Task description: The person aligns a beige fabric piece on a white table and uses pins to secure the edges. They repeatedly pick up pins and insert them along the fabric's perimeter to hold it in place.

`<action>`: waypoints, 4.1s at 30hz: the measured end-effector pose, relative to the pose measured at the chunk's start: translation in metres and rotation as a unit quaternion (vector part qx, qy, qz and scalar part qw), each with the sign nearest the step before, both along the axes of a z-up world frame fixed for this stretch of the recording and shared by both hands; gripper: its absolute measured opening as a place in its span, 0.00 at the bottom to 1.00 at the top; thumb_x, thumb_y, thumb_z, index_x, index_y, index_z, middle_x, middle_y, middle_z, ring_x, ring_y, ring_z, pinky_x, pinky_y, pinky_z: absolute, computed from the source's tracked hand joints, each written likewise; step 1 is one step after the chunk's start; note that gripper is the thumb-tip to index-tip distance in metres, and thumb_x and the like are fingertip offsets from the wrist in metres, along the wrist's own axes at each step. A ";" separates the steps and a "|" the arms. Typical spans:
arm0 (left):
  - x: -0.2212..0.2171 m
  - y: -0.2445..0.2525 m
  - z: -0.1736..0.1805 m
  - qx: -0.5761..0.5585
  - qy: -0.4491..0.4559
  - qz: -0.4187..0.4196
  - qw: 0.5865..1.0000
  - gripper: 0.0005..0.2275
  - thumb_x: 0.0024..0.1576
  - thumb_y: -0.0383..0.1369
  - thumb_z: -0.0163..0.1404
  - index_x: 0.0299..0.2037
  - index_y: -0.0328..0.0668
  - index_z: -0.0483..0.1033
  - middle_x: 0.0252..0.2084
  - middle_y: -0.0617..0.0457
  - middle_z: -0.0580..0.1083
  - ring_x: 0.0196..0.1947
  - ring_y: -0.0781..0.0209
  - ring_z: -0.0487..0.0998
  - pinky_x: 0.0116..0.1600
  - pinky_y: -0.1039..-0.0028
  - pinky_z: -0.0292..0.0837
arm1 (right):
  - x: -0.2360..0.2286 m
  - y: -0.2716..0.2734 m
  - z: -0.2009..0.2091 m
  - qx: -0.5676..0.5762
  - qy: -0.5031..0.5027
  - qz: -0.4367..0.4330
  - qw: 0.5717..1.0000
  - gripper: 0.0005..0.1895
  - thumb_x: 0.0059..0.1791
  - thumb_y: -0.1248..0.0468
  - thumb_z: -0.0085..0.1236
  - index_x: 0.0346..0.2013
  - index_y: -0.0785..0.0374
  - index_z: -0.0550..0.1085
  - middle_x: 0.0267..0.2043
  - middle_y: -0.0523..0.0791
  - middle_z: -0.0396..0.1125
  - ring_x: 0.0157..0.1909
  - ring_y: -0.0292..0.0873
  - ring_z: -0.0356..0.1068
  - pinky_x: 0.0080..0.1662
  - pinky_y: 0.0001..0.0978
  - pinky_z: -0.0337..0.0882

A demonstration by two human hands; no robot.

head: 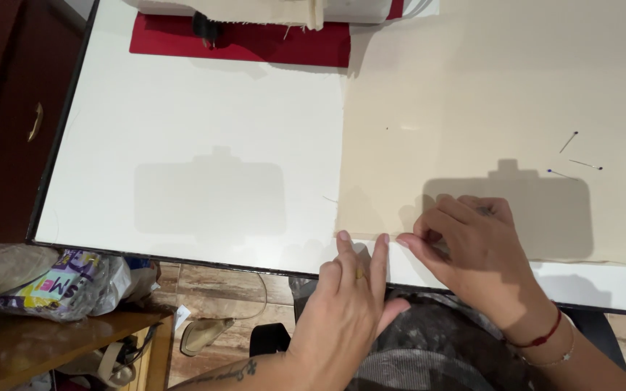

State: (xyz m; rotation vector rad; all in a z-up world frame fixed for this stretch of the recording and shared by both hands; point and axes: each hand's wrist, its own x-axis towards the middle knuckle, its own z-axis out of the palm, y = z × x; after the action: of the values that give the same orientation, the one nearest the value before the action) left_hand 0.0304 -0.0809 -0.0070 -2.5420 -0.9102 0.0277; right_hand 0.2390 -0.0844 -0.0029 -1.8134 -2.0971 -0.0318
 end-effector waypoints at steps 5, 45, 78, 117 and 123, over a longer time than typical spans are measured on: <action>0.007 -0.001 0.002 0.023 0.068 -0.003 0.997 0.49 0.55 0.75 0.26 0.76 0.46 0.54 0.58 0.24 0.73 0.47 0.51 0.77 0.48 0.74 0.63 | 0.017 -0.015 -0.001 -0.038 0.020 -0.006 0.999 0.09 0.52 0.54 0.57 0.29 0.48 0.69 0.29 0.29 0.65 0.30 0.36 0.67 0.51 0.39 0.56; 0.043 0.010 0.028 -0.054 0.258 -0.044 0.964 0.57 0.47 0.80 0.32 0.81 0.50 0.35 0.12 0.63 0.61 0.32 0.47 0.87 0.49 0.62 0.67 | 0.115 -0.023 0.025 -0.059 0.098 -0.098 0.989 0.20 0.50 0.72 0.59 0.56 0.61 0.72 0.50 0.53 0.74 0.47 0.51 0.75 0.42 0.42 0.83; -0.013 0.013 -0.011 -0.047 -0.056 0.028 0.997 0.40 0.59 0.69 0.34 0.74 0.53 0.59 0.57 0.44 0.71 0.44 0.52 0.70 0.49 0.63 0.64 | -0.021 -0.027 0.015 0.133 -0.087 -0.014 0.987 0.18 0.48 0.70 0.71 0.50 0.50 0.78 0.36 0.39 0.68 0.31 0.32 0.68 0.41 0.26 0.71; -0.008 0.009 -0.021 -0.127 -0.295 -0.038 0.946 0.37 0.59 0.64 0.47 0.68 0.41 0.67 0.61 0.48 0.73 0.64 0.51 0.70 0.71 0.54 0.59 | -0.024 -0.024 0.009 0.164 -0.127 -0.007 0.978 0.06 0.52 0.67 0.68 0.41 0.51 0.81 0.32 0.33 0.71 0.29 0.33 0.67 0.38 0.26 0.67; -0.002 0.004 -0.020 -0.166 -0.314 -0.026 0.934 0.37 0.60 0.62 0.46 0.69 0.39 0.66 0.63 0.47 0.71 0.65 0.51 0.69 0.73 0.49 0.53 | -0.019 -0.023 0.002 0.166 -0.049 -0.014 0.985 0.05 0.51 0.68 0.67 0.39 0.53 0.81 0.35 0.35 0.74 0.33 0.35 0.71 0.42 0.31 0.68</action>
State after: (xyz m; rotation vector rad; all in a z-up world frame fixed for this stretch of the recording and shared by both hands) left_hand 0.0284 -0.0765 -0.0269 -2.9430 -1.1380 -0.7492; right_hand 0.2197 -0.1070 -0.0006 -1.6682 -1.9880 -0.4586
